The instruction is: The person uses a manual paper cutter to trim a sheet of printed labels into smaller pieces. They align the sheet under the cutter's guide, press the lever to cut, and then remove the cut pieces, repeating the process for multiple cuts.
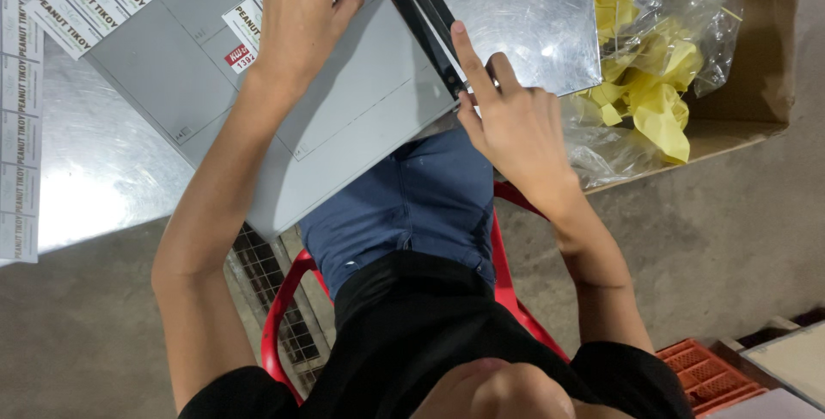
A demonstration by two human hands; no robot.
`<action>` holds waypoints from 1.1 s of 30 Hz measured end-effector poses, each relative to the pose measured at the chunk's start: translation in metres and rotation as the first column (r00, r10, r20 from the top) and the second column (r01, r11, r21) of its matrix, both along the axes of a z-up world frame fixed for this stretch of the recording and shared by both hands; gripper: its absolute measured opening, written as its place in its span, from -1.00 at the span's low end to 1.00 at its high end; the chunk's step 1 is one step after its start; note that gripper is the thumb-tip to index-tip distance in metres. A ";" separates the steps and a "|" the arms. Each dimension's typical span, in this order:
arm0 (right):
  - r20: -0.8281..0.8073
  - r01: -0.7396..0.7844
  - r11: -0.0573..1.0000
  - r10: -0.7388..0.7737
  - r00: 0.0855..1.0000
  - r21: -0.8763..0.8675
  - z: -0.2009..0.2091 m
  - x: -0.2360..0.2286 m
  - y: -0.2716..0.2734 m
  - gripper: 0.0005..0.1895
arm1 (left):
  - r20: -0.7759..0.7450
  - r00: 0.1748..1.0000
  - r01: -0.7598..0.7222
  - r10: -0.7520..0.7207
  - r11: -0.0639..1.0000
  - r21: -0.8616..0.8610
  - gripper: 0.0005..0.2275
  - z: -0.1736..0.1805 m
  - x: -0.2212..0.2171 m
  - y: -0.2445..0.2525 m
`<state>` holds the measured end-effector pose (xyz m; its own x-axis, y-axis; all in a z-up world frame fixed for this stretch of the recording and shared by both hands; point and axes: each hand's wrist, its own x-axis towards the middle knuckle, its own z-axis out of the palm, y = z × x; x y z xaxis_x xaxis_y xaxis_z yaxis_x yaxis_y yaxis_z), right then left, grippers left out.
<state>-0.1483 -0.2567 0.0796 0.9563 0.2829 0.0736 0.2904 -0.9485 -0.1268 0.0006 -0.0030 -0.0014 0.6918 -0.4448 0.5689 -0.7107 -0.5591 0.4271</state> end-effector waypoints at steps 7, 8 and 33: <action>-0.013 -0.023 0.999 0.024 1.000 0.044 0.011 0.003 0.003 -0.21 | -0.003 1.000 -0.004 0.004 1.000 -0.002 -0.73 0.006 -0.004 0.000; -0.032 -0.024 0.998 0.026 0.999 0.055 0.020 0.004 0.002 -0.23 | -0.002 1.000 0.002 -0.002 1.000 0.003 -0.73 0.007 -0.003 -0.001; -0.014 0.001 0.998 0.000 1.000 0.063 0.065 0.003 0.010 -0.36 | -0.007 0.999 0.040 -0.040 0.998 -0.045 -0.81 0.021 -0.006 -0.007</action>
<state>-0.1456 -0.2465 0.1449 0.9575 0.2778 0.0774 0.2877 -0.9386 -0.1902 -0.0056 -0.0104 0.0192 0.6784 -0.4464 0.5835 -0.7287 -0.5104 0.4567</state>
